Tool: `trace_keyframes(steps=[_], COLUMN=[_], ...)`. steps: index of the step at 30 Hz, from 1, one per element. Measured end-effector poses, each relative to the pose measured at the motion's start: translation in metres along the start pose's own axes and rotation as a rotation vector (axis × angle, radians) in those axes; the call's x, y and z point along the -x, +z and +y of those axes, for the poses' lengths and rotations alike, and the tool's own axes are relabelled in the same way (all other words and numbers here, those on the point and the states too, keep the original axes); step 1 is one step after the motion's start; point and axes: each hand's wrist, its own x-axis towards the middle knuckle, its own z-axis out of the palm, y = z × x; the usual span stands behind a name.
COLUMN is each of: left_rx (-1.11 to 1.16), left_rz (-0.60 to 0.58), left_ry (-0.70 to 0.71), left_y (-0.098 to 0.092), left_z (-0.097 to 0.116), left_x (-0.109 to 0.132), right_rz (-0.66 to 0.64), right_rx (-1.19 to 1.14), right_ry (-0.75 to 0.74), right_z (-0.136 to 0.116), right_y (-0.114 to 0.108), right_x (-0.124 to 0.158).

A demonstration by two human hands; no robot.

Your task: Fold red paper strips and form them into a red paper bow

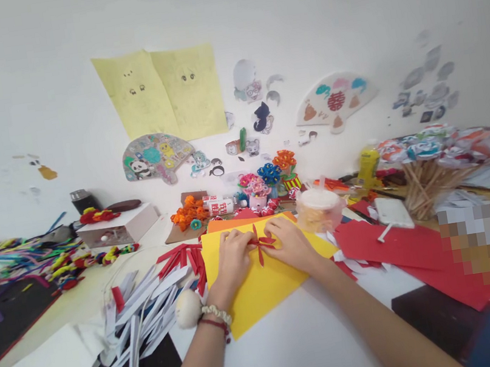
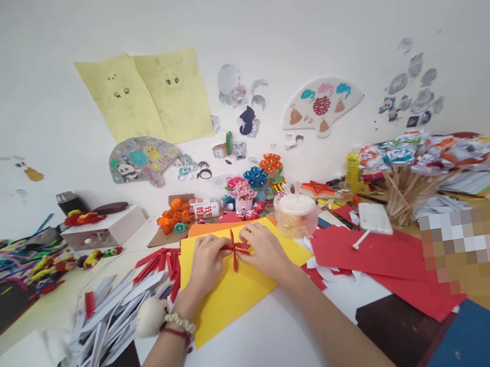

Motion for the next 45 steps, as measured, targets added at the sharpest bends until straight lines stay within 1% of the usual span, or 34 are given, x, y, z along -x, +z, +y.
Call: trace_keyframes(steps=[5,10,12,15,18,21,27,29,35,40,45], left_rx=[0.031,0.076,0.105,0.164,0.248,0.362,0.593,0.648,0.713,0.684,0.622], left_rz=[-0.026,-0.041,-0.045,-0.063,-0.102,-0.151,-0.272,-0.294,-0.275,-0.234,-0.201], left_ry=[0.014,-0.004,-0.021,-0.045,-0.058,-0.061,-0.058,-0.065,-0.144,-0.200,-0.221], left_y=[0.000,0.000,-0.001,-0.004,-0.007,-0.010,-0.022,-0.024,-0.021,-0.014,-0.014], left_z=[0.001,0.001,-0.001,-0.005,-0.009,-0.010,-0.004,-0.002,-0.002,-0.007,-0.006], left_x=[0.000,0.000,-0.001,-0.002,-0.002,-0.003,-0.002,-0.002,-0.003,-0.003,-0.003], right_rz=[-0.045,-0.045,-0.056,-0.089,-0.160,-0.190,-0.199,-0.206,-0.211,-0.275,-0.338], right_rx=[-0.076,-0.117,-0.174,-0.313,-0.460,-0.518,-0.640,-0.671,-0.705,-0.636,-0.622], right_ry=[-0.066,-0.070,-0.044,0.041,0.096,0.117,0.176,0.181,0.187,0.159,0.152], right_z=[0.000,0.001,0.001,0.001,0.001,0.001,0.004,0.004,0.004,0.000,-0.009], right_y=[0.003,0.003,0.002,-0.001,-0.006,-0.008,0.001,0.004,0.001,-0.008,-0.017], right_x=[0.000,0.000,0.000,0.000,-0.001,-0.001,-0.003,-0.003,-0.003,-0.003,-0.002])
